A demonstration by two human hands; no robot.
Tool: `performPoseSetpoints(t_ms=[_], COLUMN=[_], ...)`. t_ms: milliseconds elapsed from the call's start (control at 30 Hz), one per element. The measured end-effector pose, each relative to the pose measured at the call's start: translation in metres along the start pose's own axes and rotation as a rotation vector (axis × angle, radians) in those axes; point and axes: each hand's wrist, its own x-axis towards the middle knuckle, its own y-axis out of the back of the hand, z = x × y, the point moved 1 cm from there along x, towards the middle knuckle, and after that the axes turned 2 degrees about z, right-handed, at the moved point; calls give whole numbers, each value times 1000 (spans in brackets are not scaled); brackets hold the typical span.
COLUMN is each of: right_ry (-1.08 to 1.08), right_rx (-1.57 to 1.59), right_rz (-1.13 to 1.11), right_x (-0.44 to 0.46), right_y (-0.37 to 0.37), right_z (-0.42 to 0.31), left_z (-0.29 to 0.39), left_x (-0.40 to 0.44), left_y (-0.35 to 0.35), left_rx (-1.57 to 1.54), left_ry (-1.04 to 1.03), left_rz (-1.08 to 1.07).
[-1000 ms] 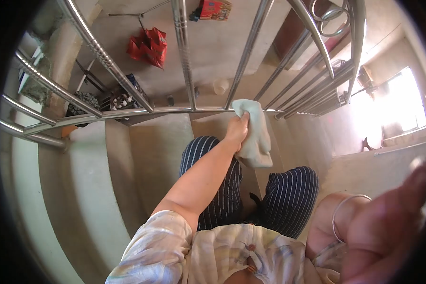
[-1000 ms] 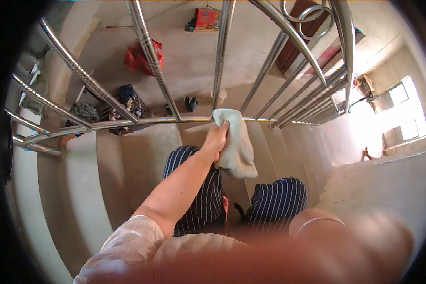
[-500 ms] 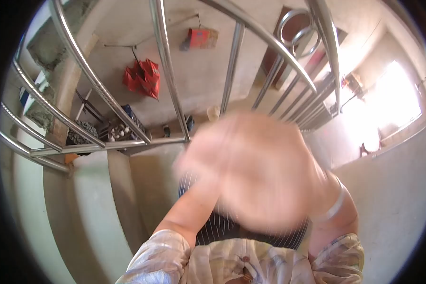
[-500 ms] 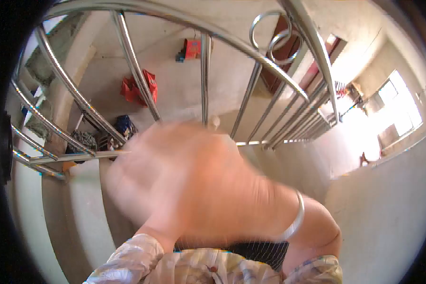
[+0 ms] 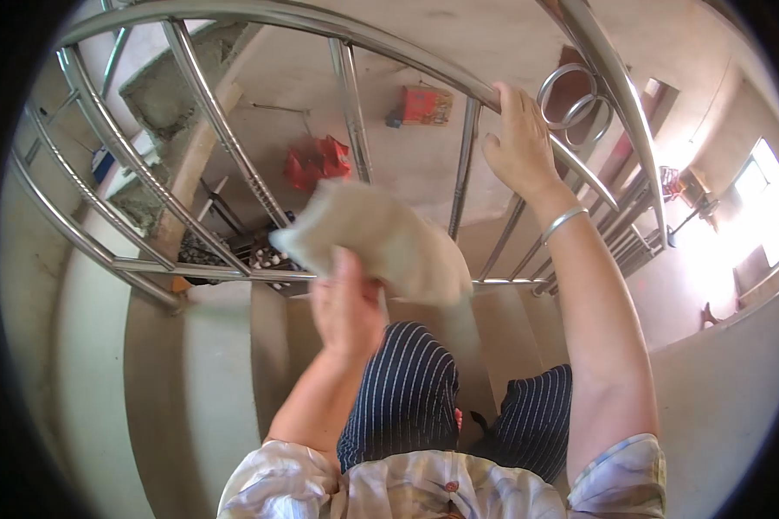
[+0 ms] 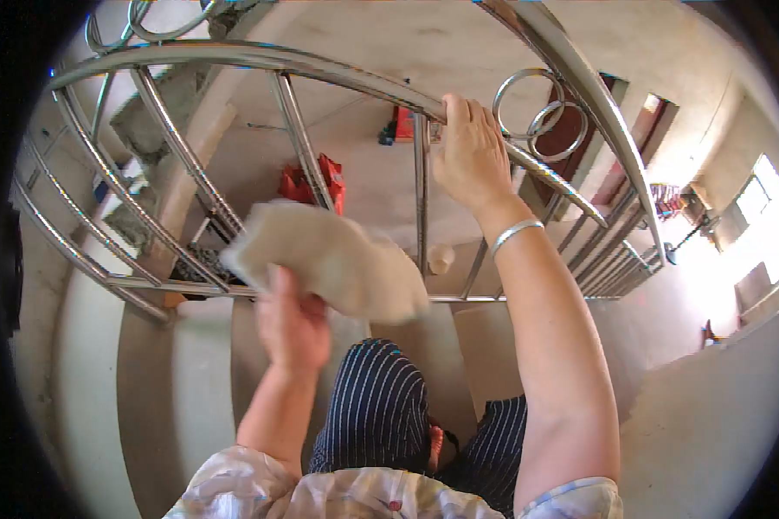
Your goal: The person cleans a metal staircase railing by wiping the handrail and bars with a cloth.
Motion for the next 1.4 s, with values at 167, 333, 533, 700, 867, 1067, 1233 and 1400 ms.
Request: performPoseSetpoints(t_ms=[167,333,533,700,867,1067,1233,1400], right_ry=[-49,-46,24,0,5,47,72,41], right_rx=[-15,2,27,45,47,94,70,48], right_rz=[83,46,105,72,66,101,160,150], right_x=[-5,-5,-6,-8,-6,-7,-8,-8], right_y=[-4,-4,-6,1,1,4,-1,-3], right_z=[0,5,7,7,9,7,8,5], left_z=[52,59,74,89,104,73,76,57], left_x=[55,88,90,74,86,103,114,129], left_y=[-30,-75,-43,-29,-53,-87,-68,-97], left_rx=[577,303,1900,1151,243,406,435,359], left_ry=[-741,-664,-422,-91,-266,-503,-382,-602], left_rz=[-83,-192,-345,-44,-106,-353,-568,-387])
